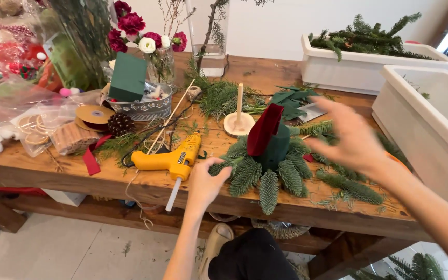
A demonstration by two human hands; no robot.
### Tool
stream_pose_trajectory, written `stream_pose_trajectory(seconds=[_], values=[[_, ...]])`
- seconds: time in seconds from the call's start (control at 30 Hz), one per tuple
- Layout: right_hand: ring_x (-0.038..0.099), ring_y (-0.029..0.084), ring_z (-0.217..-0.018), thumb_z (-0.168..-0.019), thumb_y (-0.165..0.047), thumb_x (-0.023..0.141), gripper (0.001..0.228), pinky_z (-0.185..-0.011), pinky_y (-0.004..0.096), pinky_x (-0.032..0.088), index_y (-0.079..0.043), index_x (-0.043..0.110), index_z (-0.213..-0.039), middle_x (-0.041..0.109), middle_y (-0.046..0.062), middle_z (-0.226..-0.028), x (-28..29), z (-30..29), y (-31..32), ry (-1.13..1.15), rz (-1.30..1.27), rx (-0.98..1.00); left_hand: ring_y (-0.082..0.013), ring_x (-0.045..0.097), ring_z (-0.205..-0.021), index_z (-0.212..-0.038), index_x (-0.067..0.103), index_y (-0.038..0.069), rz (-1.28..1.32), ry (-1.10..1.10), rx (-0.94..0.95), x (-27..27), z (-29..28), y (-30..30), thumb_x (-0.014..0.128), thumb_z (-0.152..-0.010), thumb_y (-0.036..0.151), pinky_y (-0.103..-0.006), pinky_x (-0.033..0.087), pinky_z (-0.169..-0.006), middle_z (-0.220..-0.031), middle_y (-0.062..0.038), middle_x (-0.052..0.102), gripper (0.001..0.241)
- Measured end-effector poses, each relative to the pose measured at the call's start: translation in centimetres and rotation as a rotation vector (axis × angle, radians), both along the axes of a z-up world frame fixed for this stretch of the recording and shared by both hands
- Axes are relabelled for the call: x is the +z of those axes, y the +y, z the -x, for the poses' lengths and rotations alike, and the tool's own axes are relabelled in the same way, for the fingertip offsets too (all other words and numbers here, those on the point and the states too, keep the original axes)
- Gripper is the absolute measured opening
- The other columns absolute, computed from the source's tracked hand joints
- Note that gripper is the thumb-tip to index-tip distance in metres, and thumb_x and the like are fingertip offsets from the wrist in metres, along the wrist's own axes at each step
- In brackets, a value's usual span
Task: The person trims pine branches from a small Christmas tree using orange shears and arranges the cut pieces onto a green floral foam base on a wooden table. The person alternates between trimming the tree on the floor and arranging the branches on the table.
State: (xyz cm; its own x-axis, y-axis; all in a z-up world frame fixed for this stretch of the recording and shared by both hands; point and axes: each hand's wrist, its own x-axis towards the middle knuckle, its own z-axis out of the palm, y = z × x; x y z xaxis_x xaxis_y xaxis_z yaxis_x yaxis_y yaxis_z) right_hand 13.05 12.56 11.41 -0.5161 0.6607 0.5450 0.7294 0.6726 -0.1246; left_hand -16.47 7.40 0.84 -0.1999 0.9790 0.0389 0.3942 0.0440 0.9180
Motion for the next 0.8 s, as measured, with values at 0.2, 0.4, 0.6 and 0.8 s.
stream_pose_trajectory(seconds=[0.2, 0.4, 0.6, 0.8], values=[[0.054, 0.04, -0.125, -0.067, -0.03, 0.085, 0.088, -0.096, 0.05, 0.052, -0.024, 0.046, -0.145, 0.035, 0.015, -0.149, -2.0, 8.0, 4.0, -0.313, -0.059, -0.1, -0.0324, 0.066, -0.115, -0.101, 0.079, 0.016, -0.014, -0.067, 0.041, -1.5, -0.6, 1.9, 0.083, -0.072, 0.04, -0.042, 0.051, -0.097, -0.111, -0.012, 0.075, 0.037], [0.073, 0.027, -0.079, -0.095, -0.032, 0.068, 0.013, -0.067, 0.036, 0.058, -0.02, 0.073, -0.098, 0.075, 0.003, -0.086, -1.7, 9.0, 5.0, 0.08, 0.021, -0.068, -0.0284, 0.068, -0.108, -0.09, 0.08, 0.015, -0.134, -0.059, 0.001, -2.9, -1.4, 3.5, 0.084, -0.071, 0.032, -0.0394, 0.053, -0.092, -0.101, -0.008, 0.076, 0.025], [0.057, 0.032, -0.126, -0.068, 0.006, 0.059, 0.106, -0.109, 0.05, 0.043, -0.017, 0.013, -0.16, 0.056, 0.022, -0.137, 1.0, 8.5, 3.3, 0.403, 0.712, 0.312, -0.0242, 0.068, -0.1, -0.091, 0.079, 0.009, -0.102, -0.06, 0.001, -1.2, -1.2, 2.1, 0.08, -0.076, 0.024, -0.0394, 0.053, -0.09, -0.089, -0.005, 0.071, 0.021], [0.061, 0.031, -0.12, -0.082, 0.006, 0.063, 0.081, -0.105, 0.048, 0.046, -0.011, 0.032, -0.156, 0.054, 0.017, -0.138, -1.6, 7.3, 5.5, 0.449, 0.576, 0.274, -0.0222, 0.067, -0.095, -0.087, 0.079, 0.01, -0.157, -0.085, -0.056, -1.6, -2.4, 3.0, 0.08, -0.075, 0.022, -0.0388, 0.052, -0.088, -0.084, -0.004, 0.068, 0.017]])
